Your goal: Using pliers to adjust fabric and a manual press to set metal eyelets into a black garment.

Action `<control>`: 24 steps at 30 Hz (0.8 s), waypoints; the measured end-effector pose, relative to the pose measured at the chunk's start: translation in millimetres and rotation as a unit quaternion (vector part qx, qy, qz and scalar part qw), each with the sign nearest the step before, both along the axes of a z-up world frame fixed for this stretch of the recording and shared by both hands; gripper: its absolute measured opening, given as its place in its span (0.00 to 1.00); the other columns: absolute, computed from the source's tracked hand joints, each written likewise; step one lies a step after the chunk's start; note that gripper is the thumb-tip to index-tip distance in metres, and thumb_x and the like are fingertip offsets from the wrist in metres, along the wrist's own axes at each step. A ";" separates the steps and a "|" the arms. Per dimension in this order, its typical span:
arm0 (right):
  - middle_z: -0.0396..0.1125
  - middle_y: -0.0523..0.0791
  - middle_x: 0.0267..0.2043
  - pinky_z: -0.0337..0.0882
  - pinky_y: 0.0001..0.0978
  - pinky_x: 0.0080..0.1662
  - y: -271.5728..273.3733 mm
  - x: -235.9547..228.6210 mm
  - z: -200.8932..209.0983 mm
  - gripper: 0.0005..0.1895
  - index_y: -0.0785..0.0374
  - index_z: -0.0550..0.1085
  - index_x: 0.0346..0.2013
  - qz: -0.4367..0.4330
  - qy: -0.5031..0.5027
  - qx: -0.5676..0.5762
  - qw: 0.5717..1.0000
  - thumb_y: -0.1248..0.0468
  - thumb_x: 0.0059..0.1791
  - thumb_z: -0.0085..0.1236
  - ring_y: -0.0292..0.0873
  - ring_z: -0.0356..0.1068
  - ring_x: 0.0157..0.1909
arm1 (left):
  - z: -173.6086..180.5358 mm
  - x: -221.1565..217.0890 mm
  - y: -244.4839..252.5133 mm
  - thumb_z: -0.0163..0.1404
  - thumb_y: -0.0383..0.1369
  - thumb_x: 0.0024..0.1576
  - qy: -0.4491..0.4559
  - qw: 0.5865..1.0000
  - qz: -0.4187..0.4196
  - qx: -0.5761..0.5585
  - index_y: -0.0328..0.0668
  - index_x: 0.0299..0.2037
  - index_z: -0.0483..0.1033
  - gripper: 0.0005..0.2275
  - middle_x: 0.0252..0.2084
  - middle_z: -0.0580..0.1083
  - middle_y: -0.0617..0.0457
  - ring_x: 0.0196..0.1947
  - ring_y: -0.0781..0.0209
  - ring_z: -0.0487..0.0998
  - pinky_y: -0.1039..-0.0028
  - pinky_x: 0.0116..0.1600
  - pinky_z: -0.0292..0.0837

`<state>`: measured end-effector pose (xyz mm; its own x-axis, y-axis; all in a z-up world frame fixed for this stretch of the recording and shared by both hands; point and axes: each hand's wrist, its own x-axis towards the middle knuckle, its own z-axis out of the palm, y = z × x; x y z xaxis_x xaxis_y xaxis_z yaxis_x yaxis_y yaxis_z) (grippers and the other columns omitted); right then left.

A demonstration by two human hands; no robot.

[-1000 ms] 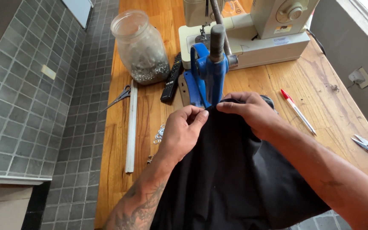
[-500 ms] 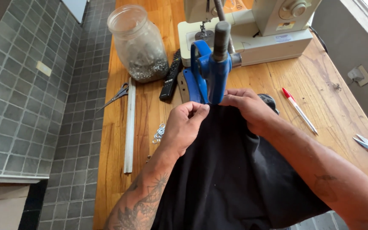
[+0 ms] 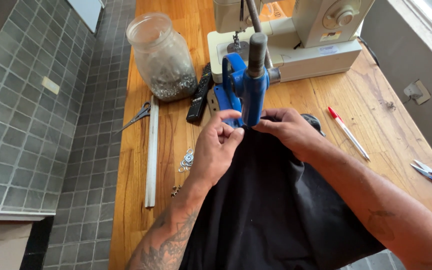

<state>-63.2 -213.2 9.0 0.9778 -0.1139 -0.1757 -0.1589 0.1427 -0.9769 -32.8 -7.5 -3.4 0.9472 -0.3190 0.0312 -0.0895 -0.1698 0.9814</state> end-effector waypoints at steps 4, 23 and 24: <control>0.70 0.47 0.24 0.78 0.32 0.29 0.9 -0.9 6.4 0.05 0.67 0.84 0.33 0.001 -0.006 -0.013 1.000 0.68 0.50 0.75 0.39 0.73 0.24 | -3.3 -3.0 1.2 0.61 0.29 0.66 -0.082 0.997 0.004 -0.006 0.49 0.50 0.91 0.07 0.42 0.85 0.50 0.27 0.70 0.79 0.77 0.33 0.80; 0.78 0.42 0.54 0.73 0.27 0.47 0.8 92.1 187.2 0.29 0.58 0.79 0.62 -0.064 -0.160 -0.066 0.983 0.46 0.58 0.38 0.34 0.68 0.41 | 2.7 -8.7 2.1 0.71 0.38 0.61 -0.041 0.999 0.007 0.023 0.56 0.48 0.94 0.07 0.40 0.87 0.70 0.23 0.77 0.66 0.82 0.30 0.68; 0.78 0.42 0.54 0.73 0.27 0.47 -1.9 97.6 185.8 0.29 0.58 0.79 0.62 -0.063 -0.159 -0.067 0.983 0.46 0.58 0.38 0.34 0.68 0.41 | -0.2 -8.3 1.5 0.71 0.38 0.61 -0.040 0.999 0.008 0.022 0.56 0.48 0.94 0.07 0.40 0.87 0.70 0.23 0.77 0.66 0.82 0.30 0.68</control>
